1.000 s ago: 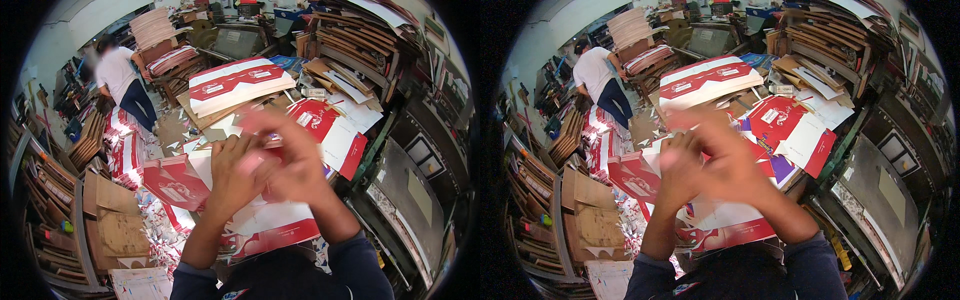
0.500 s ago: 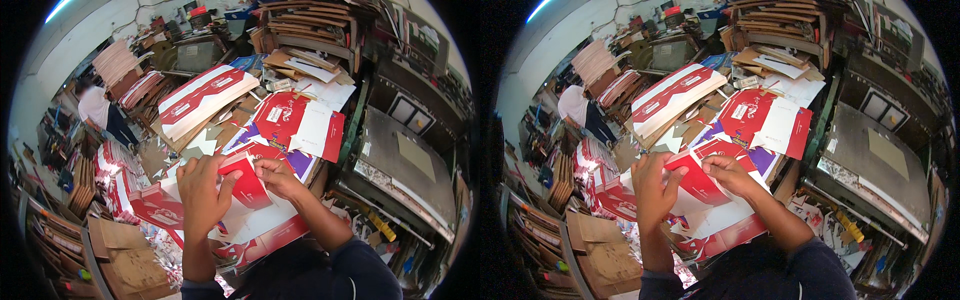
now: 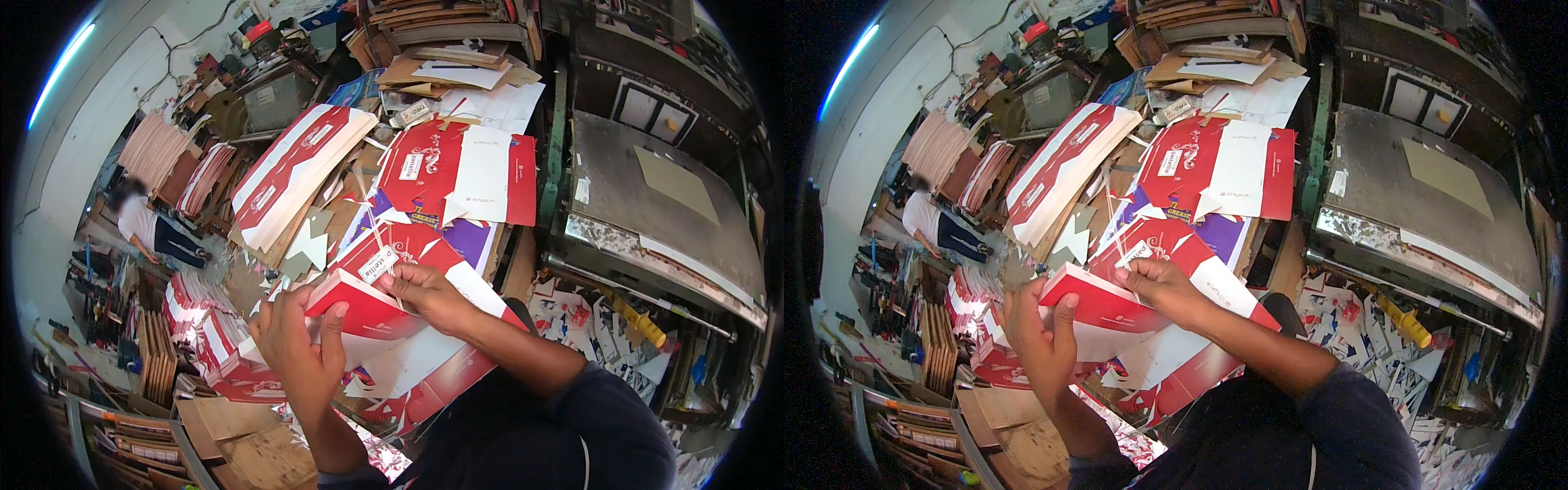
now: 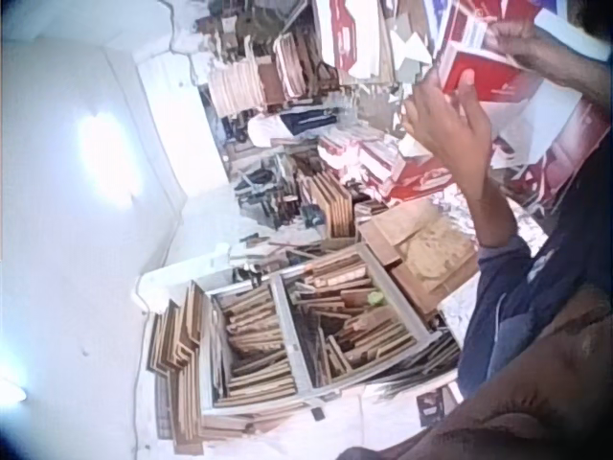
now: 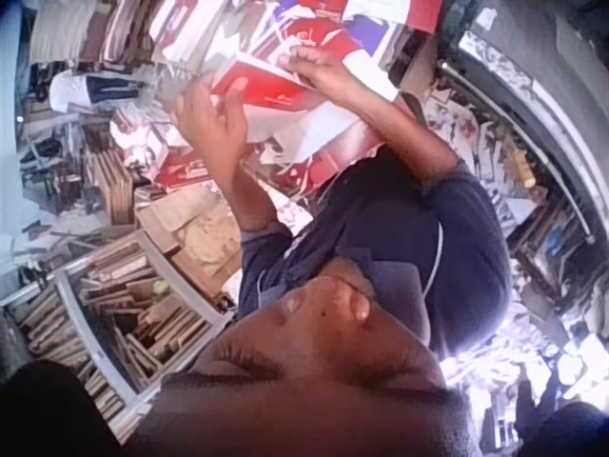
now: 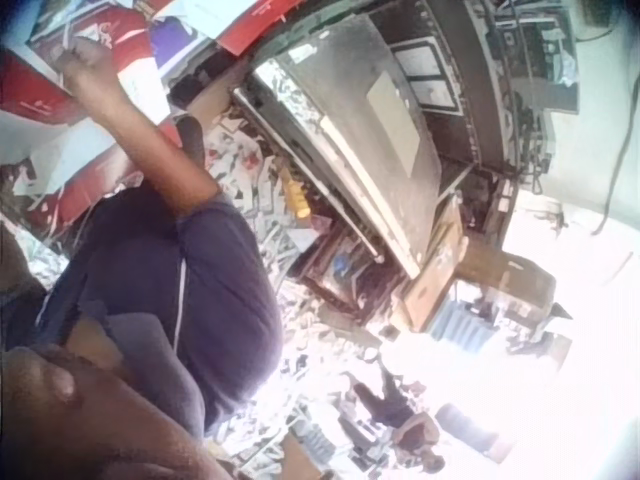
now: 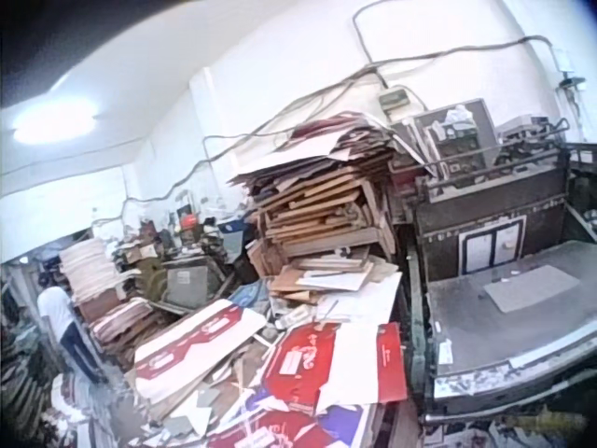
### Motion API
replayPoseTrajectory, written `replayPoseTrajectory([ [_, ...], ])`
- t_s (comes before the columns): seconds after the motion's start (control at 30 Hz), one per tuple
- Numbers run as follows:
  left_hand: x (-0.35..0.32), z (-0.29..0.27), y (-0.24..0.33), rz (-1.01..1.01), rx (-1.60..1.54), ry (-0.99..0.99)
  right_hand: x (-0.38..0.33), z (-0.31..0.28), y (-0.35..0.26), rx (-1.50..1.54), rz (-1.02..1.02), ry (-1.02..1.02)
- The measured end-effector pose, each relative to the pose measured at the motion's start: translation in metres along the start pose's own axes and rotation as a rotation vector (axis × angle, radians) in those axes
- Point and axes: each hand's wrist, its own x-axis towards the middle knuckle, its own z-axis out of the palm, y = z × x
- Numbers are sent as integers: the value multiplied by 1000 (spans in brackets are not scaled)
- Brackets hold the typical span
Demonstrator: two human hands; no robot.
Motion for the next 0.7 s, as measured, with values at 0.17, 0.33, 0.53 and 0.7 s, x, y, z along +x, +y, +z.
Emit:
replayPoseTrajectory([
  [0.17, -1, 2, 4, 0, 30, 6, 9, 7, 5, 415, -76, 211],
  [0.33, -4, 2, 9, -12, 55, -1, 6, -1, -2, 490, 46, 229],
  [0.53, -4, 1, 10, -20, 58, 6, 15, -51, 11, 533, 88, 234],
  [0.7, -9, -10, -20, -70, 112, 153, -3, -69, 12, 195, -52, 421],
])
